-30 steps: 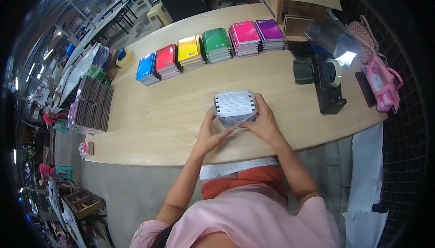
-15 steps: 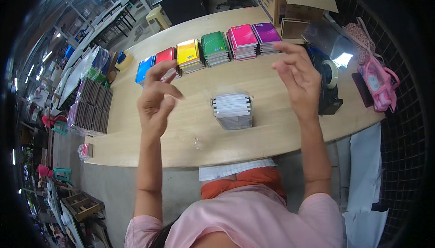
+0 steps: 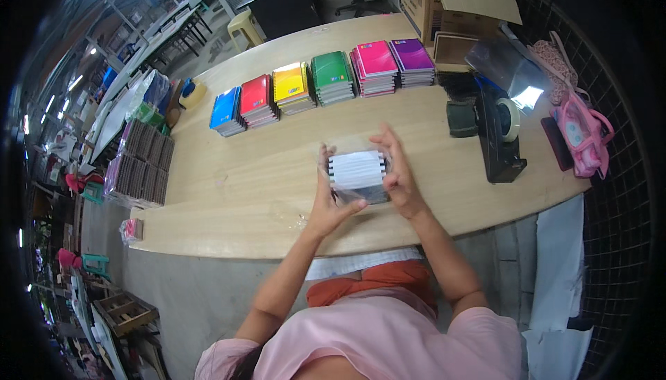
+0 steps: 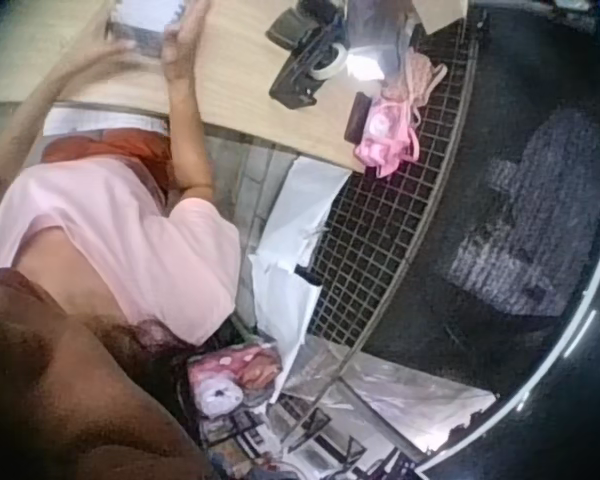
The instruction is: The person places small notebooks into plastic bags, folds the plastic over, and seals them with tape from a dispenser.
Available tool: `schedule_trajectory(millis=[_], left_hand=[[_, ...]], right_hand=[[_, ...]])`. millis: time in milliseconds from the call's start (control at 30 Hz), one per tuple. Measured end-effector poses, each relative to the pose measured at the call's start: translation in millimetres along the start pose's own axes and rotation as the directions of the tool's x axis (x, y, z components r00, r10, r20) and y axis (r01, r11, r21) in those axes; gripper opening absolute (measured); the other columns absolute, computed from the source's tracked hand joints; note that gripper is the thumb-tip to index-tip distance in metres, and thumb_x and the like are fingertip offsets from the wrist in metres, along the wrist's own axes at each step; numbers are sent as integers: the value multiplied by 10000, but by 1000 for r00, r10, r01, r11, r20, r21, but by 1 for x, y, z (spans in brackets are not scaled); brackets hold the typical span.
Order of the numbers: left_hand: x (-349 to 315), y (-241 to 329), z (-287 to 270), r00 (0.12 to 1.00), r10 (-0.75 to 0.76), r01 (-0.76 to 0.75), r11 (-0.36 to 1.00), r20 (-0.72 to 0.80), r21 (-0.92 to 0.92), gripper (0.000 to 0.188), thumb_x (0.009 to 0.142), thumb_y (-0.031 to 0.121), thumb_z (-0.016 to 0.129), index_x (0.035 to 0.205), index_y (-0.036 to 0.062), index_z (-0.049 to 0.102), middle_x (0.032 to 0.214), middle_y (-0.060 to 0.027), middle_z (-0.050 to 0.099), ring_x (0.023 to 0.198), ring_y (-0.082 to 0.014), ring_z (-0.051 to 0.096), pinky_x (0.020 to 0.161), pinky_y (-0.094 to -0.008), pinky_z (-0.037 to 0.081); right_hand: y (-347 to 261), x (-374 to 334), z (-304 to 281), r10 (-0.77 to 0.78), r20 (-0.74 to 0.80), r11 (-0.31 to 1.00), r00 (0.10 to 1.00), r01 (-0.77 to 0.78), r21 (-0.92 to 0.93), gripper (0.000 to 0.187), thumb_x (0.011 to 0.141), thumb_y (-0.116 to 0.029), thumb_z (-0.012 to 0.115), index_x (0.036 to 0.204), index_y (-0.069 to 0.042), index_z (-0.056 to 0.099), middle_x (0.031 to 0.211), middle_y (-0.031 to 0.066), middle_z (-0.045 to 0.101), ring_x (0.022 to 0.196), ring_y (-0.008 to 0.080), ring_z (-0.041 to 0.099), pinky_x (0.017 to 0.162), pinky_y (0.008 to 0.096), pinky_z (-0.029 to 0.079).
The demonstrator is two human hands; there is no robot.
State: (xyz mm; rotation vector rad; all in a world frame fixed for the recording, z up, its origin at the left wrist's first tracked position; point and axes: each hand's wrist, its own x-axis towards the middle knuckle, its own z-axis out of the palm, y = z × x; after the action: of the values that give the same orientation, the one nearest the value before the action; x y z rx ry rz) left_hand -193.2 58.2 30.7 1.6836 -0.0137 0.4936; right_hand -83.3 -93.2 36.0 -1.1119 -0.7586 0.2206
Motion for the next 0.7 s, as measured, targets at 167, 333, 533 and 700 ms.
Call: schedule_trajectory(millis=[167, 333, 533, 700], left_hand=[[-26, -20, 29, 865, 227, -156, 970, -447, 189, 976, 703, 147, 865, 1438, 67, 228, 1493, -182, 177, 1377, -327, 299, 1141, -448, 294], [-18, 0, 41, 861, 245, -159, 962, -445, 221, 884, 723, 164, 849, 1393, 110, 274, 1492, -135, 156, 1356, -299, 287, 1107, -482, 319], [-15, 27, 15, 902, 329, -147, 842, -278, 519, 623, 689, 276, 878, 1207, 95, 585, 1419, -158, 324, 1306, -337, 355, 1061, -481, 350], [-3, 51, -23, 891, 401, -427, 571, 216, 702, 701, 637, 501, 838, 1199, 114, 676, 1246, -123, 552, 1196, -327, 469, 1010, -477, 365]], right_hand=[[-142, 63, 36, 142, 102, 542, 985, 9, -841, 863, 810, -426, 755, 1480, -59, 356, 1109, 209, 641, 1022, 304, 636, 867, 437, 508], [-120, 89, 32, 223, 380, 110, 898, 365, -925, 773, 760, -162, 724, 1457, -107, 395, 962, 218, 648, 896, 358, 641, 775, 462, 500], [-170, 90, 13, 37, 356, 136, 934, 349, -927, 578, 742, -125, 723, 1293, -77, 557, 937, 155, 643, 927, 316, 628, 817, 439, 487], [-154, 59, 19, 135, 708, 88, 693, 703, -705, 397, 714, -178, 772, 1086, -88, 665, 899, 89, 632, 977, 287, 591, 838, 414, 471]])
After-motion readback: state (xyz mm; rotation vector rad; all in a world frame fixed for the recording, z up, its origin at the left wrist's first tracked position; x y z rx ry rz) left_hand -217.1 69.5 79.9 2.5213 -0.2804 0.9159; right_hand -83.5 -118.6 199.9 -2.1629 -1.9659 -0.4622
